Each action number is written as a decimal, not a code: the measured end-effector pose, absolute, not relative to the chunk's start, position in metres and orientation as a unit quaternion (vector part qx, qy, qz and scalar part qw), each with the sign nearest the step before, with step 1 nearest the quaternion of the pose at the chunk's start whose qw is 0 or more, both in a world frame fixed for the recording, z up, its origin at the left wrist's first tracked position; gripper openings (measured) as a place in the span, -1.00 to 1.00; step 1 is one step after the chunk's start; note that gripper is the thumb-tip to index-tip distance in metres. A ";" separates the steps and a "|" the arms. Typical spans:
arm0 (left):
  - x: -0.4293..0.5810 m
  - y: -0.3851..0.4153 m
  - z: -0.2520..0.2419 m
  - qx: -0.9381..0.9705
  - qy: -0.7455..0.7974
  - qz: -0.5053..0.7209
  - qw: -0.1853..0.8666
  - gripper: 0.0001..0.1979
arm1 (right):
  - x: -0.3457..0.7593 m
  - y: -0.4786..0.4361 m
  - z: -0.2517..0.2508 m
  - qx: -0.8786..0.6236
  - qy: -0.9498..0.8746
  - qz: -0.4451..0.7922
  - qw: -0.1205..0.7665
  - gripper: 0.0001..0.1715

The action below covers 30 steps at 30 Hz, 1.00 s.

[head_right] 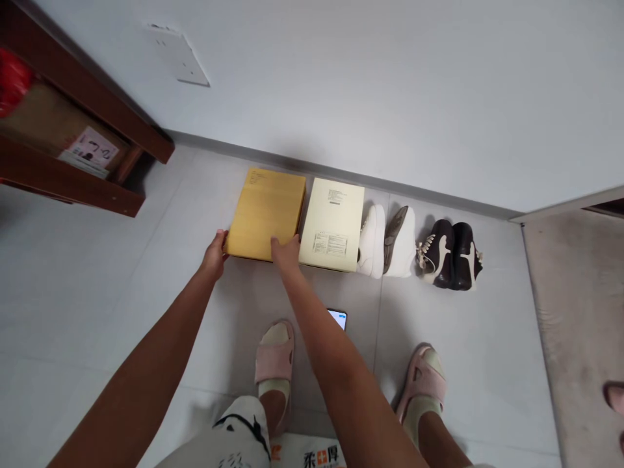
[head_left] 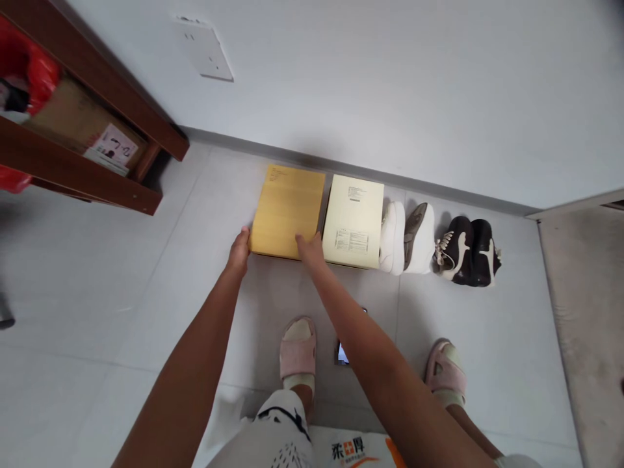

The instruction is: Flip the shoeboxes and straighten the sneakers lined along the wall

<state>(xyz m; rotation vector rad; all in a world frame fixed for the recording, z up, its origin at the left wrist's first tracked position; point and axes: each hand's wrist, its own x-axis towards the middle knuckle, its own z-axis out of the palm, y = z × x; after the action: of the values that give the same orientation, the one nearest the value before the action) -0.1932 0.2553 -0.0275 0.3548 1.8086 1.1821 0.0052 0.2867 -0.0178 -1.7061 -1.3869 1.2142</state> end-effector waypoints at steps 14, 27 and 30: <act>-0.187 0.257 -0.043 0.113 0.704 0.491 0.501 -0.38 | -0.002 0.295 -0.027 -0.717 -0.384 0.517 0.266 -0.25; -0.216 0.256 -0.031 0.124 0.709 0.438 0.538 -0.20 | -0.002 0.287 -0.024 -0.698 -0.410 0.528 0.256 -0.27; -0.217 0.255 -0.029 0.118 0.719 0.439 0.525 -0.24 | -0.005 0.287 -0.027 -0.698 -0.409 0.527 0.261 -0.27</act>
<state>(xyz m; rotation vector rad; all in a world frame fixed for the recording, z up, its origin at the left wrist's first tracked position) -0.2172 0.2550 -0.0294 0.2811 1.7201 1.0510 -0.0050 0.2875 -0.0272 -1.8893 -1.1082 1.4257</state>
